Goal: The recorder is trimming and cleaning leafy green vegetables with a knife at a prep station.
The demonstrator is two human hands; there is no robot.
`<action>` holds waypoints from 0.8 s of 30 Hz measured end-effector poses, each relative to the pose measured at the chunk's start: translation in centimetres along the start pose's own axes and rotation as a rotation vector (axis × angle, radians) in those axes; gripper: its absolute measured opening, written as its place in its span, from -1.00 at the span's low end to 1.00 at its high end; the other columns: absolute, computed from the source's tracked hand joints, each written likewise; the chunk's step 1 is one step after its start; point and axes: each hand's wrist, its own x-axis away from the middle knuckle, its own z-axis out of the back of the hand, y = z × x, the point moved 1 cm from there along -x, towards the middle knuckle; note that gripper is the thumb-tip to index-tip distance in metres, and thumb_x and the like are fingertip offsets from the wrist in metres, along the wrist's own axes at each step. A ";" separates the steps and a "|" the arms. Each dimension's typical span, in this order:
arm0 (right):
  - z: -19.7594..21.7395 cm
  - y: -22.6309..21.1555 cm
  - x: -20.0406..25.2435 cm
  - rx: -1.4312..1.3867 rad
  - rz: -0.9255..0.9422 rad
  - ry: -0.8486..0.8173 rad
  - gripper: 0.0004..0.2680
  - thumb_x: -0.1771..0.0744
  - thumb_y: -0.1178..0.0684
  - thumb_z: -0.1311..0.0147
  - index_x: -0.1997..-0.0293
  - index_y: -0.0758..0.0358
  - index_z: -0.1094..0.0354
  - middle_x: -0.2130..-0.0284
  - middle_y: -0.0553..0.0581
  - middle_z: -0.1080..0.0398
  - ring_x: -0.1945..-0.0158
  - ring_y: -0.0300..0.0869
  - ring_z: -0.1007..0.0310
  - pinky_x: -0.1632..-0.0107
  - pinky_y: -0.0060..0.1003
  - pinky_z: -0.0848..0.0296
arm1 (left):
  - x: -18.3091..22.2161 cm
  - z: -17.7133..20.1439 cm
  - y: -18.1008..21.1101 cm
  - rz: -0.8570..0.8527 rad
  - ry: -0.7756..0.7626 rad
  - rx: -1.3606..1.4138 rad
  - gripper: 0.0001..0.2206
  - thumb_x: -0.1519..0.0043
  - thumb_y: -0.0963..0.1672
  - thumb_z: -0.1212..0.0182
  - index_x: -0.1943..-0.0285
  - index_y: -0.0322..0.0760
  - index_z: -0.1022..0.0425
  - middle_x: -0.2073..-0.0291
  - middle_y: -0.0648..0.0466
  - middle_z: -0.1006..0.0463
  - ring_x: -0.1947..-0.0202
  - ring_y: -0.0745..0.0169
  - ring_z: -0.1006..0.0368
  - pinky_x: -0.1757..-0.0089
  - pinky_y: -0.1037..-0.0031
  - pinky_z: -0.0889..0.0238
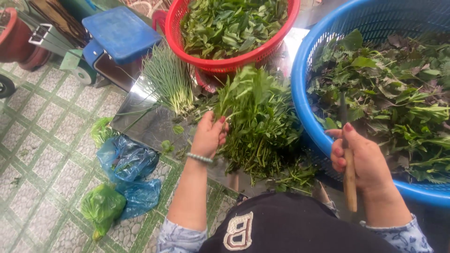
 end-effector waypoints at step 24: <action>-2.8 -0.2 -1.8 0.056 0.251 -0.288 -0.53 -0.38 0.02 -0.01 -0.52 0.20 -0.05 0.60 0.03 -0.31 0.65 -0.29 -0.20 0.60 -0.44 -0.23 | 1.3 -13.6 5.7 0.124 -0.481 0.726 -0.73 -0.36 -0.12 -0.13 -0.18 -0.11 -0.19 0.44 0.15 -0.44 0.64 0.51 -0.18 0.58 0.71 0.02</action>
